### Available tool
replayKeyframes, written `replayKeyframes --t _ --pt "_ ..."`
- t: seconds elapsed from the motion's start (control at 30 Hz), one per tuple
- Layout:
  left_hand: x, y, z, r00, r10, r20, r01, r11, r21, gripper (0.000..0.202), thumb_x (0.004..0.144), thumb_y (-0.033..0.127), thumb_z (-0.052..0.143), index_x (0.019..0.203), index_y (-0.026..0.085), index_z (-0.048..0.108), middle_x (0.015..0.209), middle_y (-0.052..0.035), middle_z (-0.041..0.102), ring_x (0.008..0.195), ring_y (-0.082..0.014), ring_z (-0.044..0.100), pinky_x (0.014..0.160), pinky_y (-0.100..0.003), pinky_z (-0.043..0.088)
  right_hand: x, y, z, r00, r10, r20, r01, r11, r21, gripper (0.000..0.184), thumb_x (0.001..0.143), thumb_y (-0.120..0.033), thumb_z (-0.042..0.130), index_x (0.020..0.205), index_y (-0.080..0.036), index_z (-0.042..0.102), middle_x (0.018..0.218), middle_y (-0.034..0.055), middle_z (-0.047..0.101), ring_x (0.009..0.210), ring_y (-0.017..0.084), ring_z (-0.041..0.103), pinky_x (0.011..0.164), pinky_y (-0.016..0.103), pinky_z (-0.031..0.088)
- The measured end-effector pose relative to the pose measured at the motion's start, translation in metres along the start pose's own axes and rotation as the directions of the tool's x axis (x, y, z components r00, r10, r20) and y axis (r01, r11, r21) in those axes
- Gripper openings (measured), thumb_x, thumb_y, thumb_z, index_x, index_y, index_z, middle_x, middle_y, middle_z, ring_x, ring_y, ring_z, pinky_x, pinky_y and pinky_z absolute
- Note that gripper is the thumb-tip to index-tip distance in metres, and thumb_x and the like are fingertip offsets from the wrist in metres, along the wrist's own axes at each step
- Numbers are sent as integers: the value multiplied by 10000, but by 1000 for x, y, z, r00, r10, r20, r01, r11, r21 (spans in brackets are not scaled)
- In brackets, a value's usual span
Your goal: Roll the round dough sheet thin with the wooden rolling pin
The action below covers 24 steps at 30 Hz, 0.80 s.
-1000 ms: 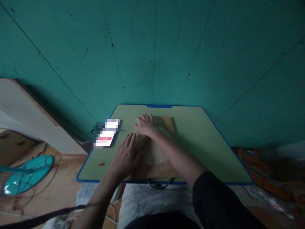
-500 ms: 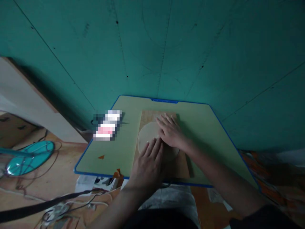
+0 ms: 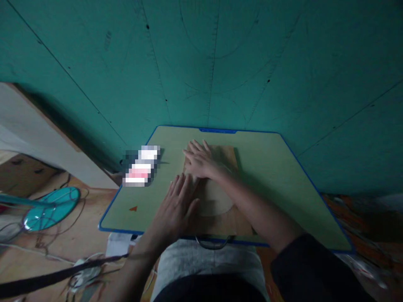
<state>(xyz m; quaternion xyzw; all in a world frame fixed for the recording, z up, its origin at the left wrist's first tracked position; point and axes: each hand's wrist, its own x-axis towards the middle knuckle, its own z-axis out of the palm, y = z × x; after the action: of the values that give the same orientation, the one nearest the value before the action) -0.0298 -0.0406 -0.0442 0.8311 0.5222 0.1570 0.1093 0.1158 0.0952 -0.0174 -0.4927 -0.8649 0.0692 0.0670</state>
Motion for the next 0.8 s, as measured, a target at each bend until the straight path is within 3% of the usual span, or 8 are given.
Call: replayKeyframes --t 0.1,0.23,0.3,0.4,0.47,0.57,0.7,0.8 --pt "0 40 2 985 168 35 -166 985 -52 777 992 430 446 1608 183 41 1651 -161 194 1530 -296 112 1194 -530 322 -53 30 -1 998 2 -69 0 1000 24 539 966 -275 420 1487 -147 465 1629 112 310 1524 308 182 1231 531 127" --pt "2 61 11 964 266 22 -266 964 -3 789 955 355 491 1587 69 116 1621 -226 240 1517 -340 163 1181 -524 355 -95 51 -6 994 19 -107 -17 1000 17 528 1000 -279 339 1483 -108 467 1586 137 389 1500 288 267 1225 491 214" --pt "5 52 16 969 247 4 -247 968 44 734 958 338 478 1564 37 194 1601 -247 281 1507 -354 198 1167 -527 377 -88 47 -9 997 13 -79 -15 999 -30 510 1001 -290 346 1440 -97 519 1565 154 418 1483 287 312 1224 479 221" --pt "13 23 17 982 187 -16 -184 978 99 630 981 328 428 1530 46 301 1557 -252 376 1489 -361 260 1148 -541 397 -50 27 -13 999 36 -24 -38 997 -72 475 995 -310 378 1369 -105 588 1526 175 468 1468 299 342 1211 497 228" --pt "17 6 13 986 169 -9 -167 979 114 584 997 328 393 1525 85 334 1537 -231 423 1480 -352 293 1163 -554 366 -22 10 -14 990 134 51 -131 990 -52 503 1003 -382 364 1362 -116 593 1515 182 482 1444 320 381 1205 533 209" --pt "16 3 4 985 173 -2 -172 982 81 624 990 365 417 1553 131 289 1589 -205 346 1501 -354 235 1197 -582 285 -7 -5 -11 964 267 19 -267 964 4 622 991 -493 365 1446 -92 505 1555 208 414 1467 340 330 1215 555 147" --pt "8 38 -1 975 217 48 -210 970 -126 886 903 348 566 1603 140 65 1654 -214 137 1526 -368 117 1192 -586 296 -47 13 -4 970 231 -70 -231 973 5 582 983 -363 410 1510 -115 425 1625 171 295 1516 334 202 1227 534 117" --pt "7 65 3 943 324 69 -288 905 -313 972 862 234 600 1606 214 -26 1678 -144 84 1535 -347 43 1193 -596 292 -92 38 -5 969 236 -73 -237 971 -4 569 988 -282 370 1541 -148 374 1644 139 256 1522 303 197 1225 520 141"
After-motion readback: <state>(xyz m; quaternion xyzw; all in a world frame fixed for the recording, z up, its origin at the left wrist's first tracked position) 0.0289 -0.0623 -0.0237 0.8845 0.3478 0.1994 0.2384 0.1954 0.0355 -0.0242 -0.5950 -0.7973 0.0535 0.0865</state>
